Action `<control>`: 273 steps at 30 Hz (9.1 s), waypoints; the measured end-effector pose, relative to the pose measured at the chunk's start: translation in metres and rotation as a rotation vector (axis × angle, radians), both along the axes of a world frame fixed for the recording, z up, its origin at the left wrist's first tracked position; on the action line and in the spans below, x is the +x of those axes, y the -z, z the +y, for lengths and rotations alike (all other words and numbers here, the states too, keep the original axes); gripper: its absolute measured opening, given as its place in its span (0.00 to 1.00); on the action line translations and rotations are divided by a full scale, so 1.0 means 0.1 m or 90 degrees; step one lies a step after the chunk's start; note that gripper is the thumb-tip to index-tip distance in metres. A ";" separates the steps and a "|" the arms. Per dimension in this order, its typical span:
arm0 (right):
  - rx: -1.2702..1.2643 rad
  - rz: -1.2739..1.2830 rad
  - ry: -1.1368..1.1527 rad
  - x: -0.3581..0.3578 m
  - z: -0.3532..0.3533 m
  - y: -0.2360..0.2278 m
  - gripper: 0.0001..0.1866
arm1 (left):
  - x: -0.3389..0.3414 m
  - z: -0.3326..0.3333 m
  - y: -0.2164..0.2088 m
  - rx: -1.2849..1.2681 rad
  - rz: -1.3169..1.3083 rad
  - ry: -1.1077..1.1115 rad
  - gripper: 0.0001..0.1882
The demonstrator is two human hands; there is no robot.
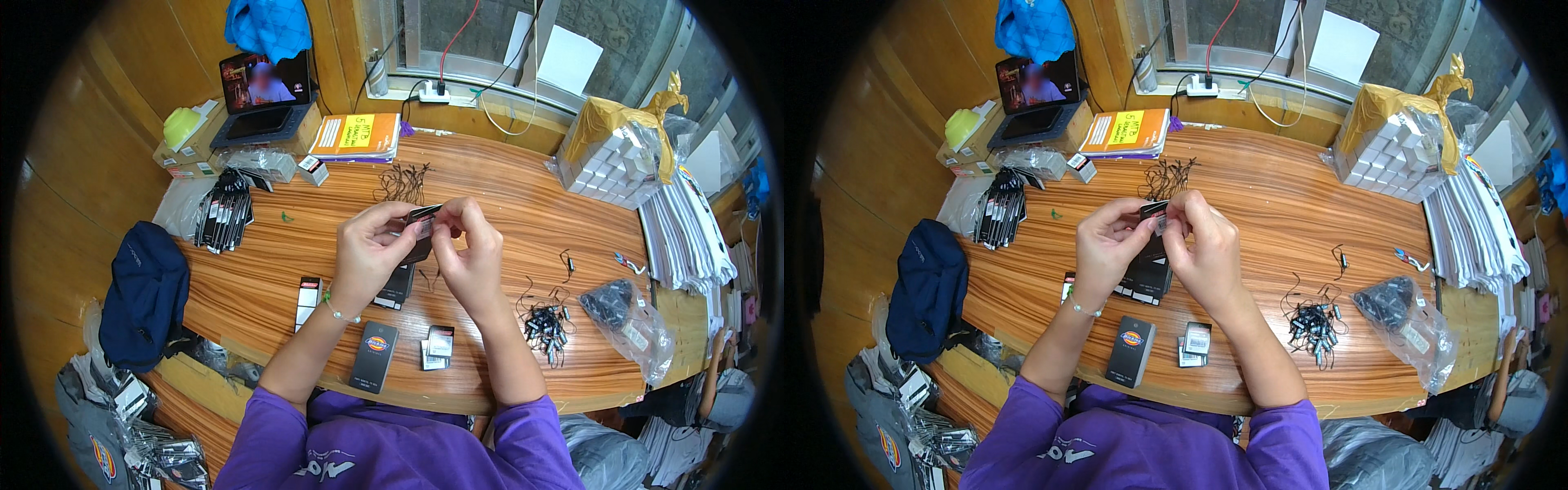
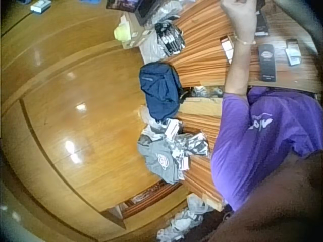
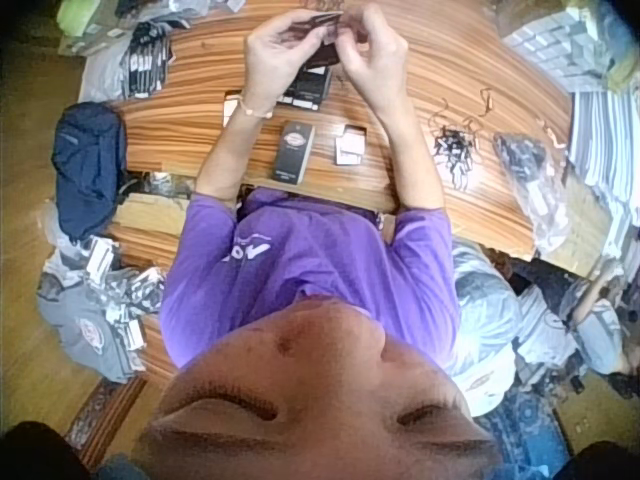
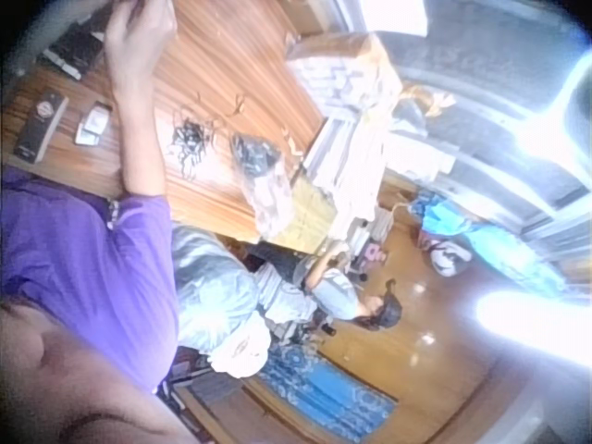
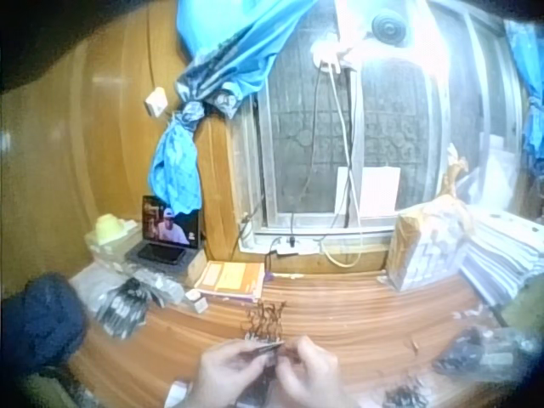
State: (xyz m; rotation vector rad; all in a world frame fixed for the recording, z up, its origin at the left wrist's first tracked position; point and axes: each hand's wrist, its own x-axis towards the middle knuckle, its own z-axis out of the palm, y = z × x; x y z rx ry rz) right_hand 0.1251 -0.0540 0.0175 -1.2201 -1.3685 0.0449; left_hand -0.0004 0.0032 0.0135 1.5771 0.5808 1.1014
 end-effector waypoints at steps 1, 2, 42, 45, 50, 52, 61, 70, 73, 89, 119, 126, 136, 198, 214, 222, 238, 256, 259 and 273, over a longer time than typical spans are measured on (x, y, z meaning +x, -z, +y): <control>0.002 0.000 0.003 0.00 0.00 0.00 0.07 | 0.00 0.00 0.00 0.004 0.008 0.002 0.11; 0.006 0.002 0.003 -0.01 0.01 0.01 0.06 | -0.01 0.00 -0.01 0.008 0.016 0.003 0.11; -0.166 0.480 -0.354 0.13 0.00 0.01 0.08 | -0.09 0.09 -0.18 0.643 0.214 -0.196 0.10; -0.190 0.593 -0.393 0.12 -0.01 0.01 0.06 | -0.09 0.12 -0.18 0.754 0.239 -0.220 0.11; -0.130 0.660 -0.312 0.08 0.04 0.13 0.04 | -0.01 0.18 -0.14 0.791 0.176 -0.157 0.11; -0.075 0.659 -0.227 0.15 0.07 0.12 0.03 | -0.01 0.19 -0.10 0.755 0.157 -0.128 0.10; -0.226 0.222 -0.198 0.29 0.05 0.09 0.03 | -0.04 0.21 -0.01 0.720 0.145 -0.108 0.10; -0.109 0.485 -0.246 0.34 0.05 0.05 0.04 | -0.02 0.15 0.13 0.567 0.196 -0.026 0.11; -0.054 0.563 -0.299 0.38 0.04 0.04 0.03 | 0.00 0.09 0.14 0.397 0.168 -0.016 0.11; 0.070 0.492 -0.127 0.28 -0.12 -0.12 0.09 | -0.13 -0.04 0.17 0.375 0.120 0.065 0.07; -0.010 0.526 -0.243 0.38 -0.15 -0.13 0.09 | -1.86 0.45 0.85 -0.004 0.528 0.025 0.26; -0.090 0.503 -0.243 0.40 -0.05 -0.05 0.10 | -1.80 0.30 0.82 0.187 0.508 -0.104 0.25; -0.104 0.465 -0.270 0.37 -0.08 -0.10 0.11 | -1.75 0.36 0.77 0.185 0.501 -0.151 0.15; 0.017 0.683 -0.328 0.45 -0.02 -0.03 0.04 | -0.08 0.18 -0.08 0.657 0.144 -0.069 0.08; 0.067 0.750 -0.498 0.31 -0.10 -0.11 0.04 | -0.06 0.07 -0.13 0.350 0.216 -0.043 0.12; -0.003 0.618 -0.390 0.31 -0.19 -0.17 0.05 | -0.06 0.09 -0.18 0.376 0.088 -0.028 0.11; -0.143 0.308 -0.278 0.13 -0.20 -0.18 0.07 | -0.12 0.14 -0.17 0.177 0.048 0.068 0.09; -0.111 0.297 -0.300 0.09 -0.18 -0.12 0.07 | -0.12 0.18 -0.24 -0.107 0.039 0.236 0.10; -0.119 0.319 -0.331 0.09 -0.18 -0.15 0.07 | -0.16 0.21 -0.24 -0.113 0.051 0.261 0.10; -0.134 0.340 -0.370 0.11 -0.16 -0.11 0.06 | -0.15 0.26 -0.20 -0.230 0.029 0.336 0.10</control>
